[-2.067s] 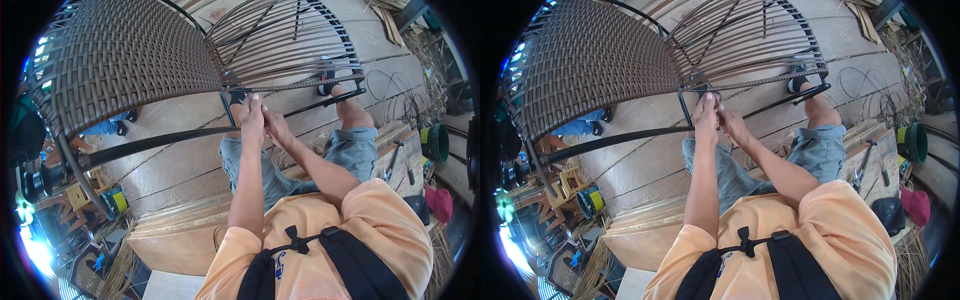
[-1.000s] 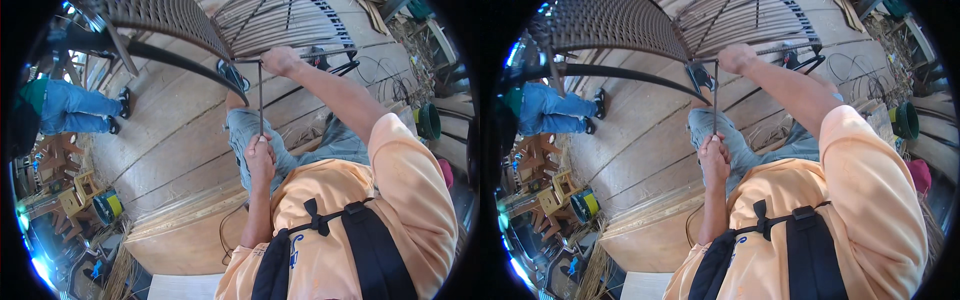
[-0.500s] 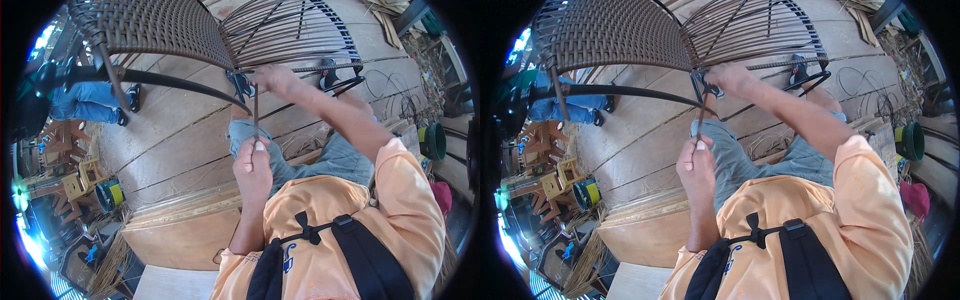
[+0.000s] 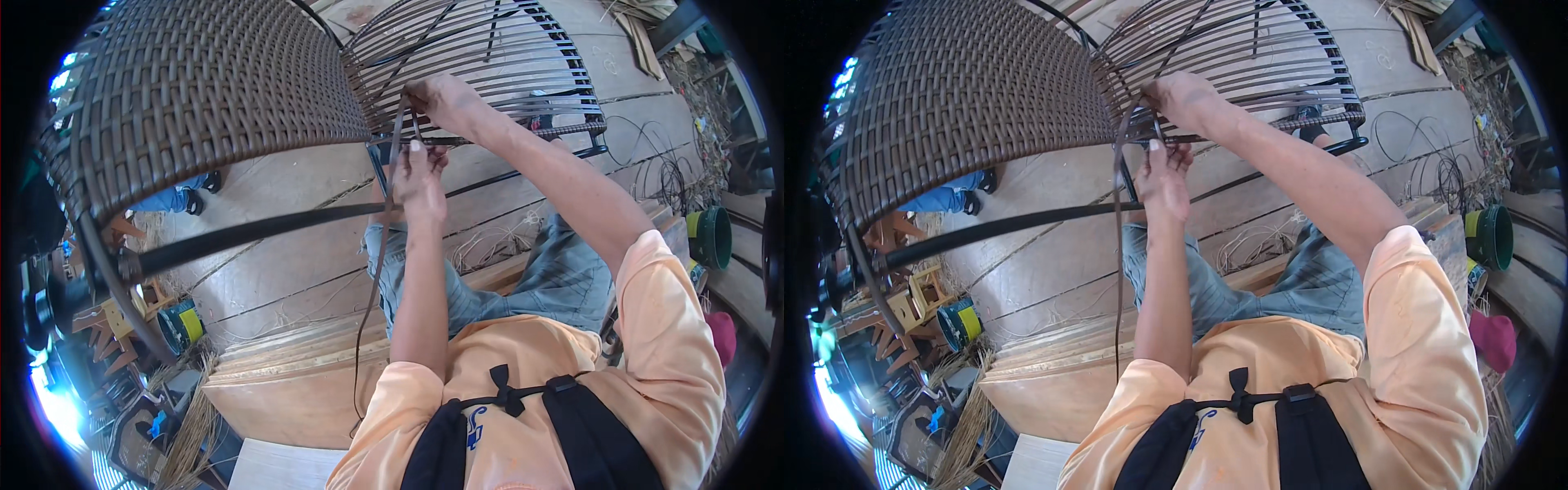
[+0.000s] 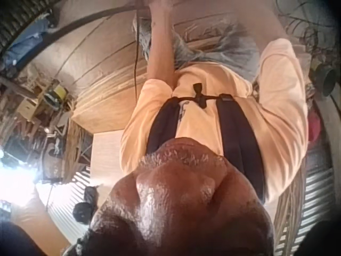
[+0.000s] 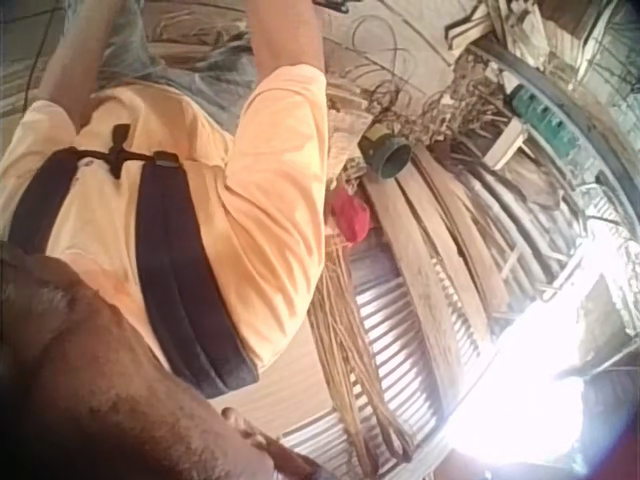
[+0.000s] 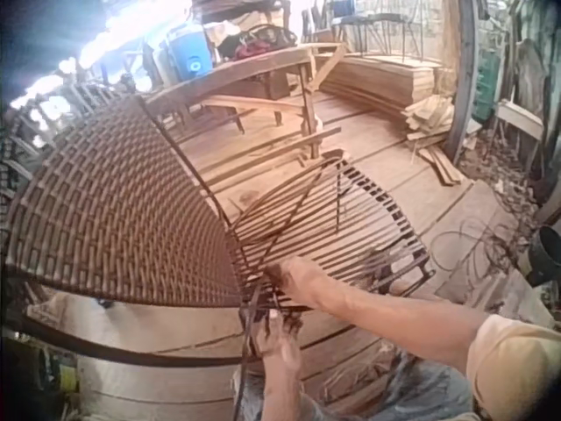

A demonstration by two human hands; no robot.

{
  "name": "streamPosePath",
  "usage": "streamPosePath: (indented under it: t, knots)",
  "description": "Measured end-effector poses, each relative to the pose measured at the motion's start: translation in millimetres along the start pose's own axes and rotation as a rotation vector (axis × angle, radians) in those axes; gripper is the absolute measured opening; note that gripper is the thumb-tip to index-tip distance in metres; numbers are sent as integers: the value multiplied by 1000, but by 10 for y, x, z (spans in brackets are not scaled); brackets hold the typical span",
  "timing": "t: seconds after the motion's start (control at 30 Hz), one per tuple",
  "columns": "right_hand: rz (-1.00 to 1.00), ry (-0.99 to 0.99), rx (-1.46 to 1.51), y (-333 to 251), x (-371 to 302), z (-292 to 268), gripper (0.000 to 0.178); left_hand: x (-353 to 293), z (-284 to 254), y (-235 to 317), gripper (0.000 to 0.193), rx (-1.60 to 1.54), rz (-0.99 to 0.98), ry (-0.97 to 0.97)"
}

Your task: The person weaves and wraps synthetic wicker strips around the metal frame of a chair by hand.

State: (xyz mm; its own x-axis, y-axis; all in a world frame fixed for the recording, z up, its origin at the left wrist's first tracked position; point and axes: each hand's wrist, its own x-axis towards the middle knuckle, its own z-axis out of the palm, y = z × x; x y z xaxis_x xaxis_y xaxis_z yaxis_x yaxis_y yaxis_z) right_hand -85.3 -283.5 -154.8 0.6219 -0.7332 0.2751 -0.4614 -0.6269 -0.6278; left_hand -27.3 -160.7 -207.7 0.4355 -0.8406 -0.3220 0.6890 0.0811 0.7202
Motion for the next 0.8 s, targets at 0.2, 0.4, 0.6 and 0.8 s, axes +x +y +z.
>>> streamPosePath:
  t: [0.2,0.4,0.6,0.8]
  knots:
    - [60,-6,31,108,-13,27,13,214,55,-65,20,4,53,57]
    - [110,3,108,24,-191,-50,18,342,2,-25,13,130,142,36]
    - [121,-97,-87,-46,-247,-257,16,421,-34,-93,6,127,127,-3]
    - [63,-243,-227,-11,-337,-213,16,405,-38,-40,16,60,88,-123]
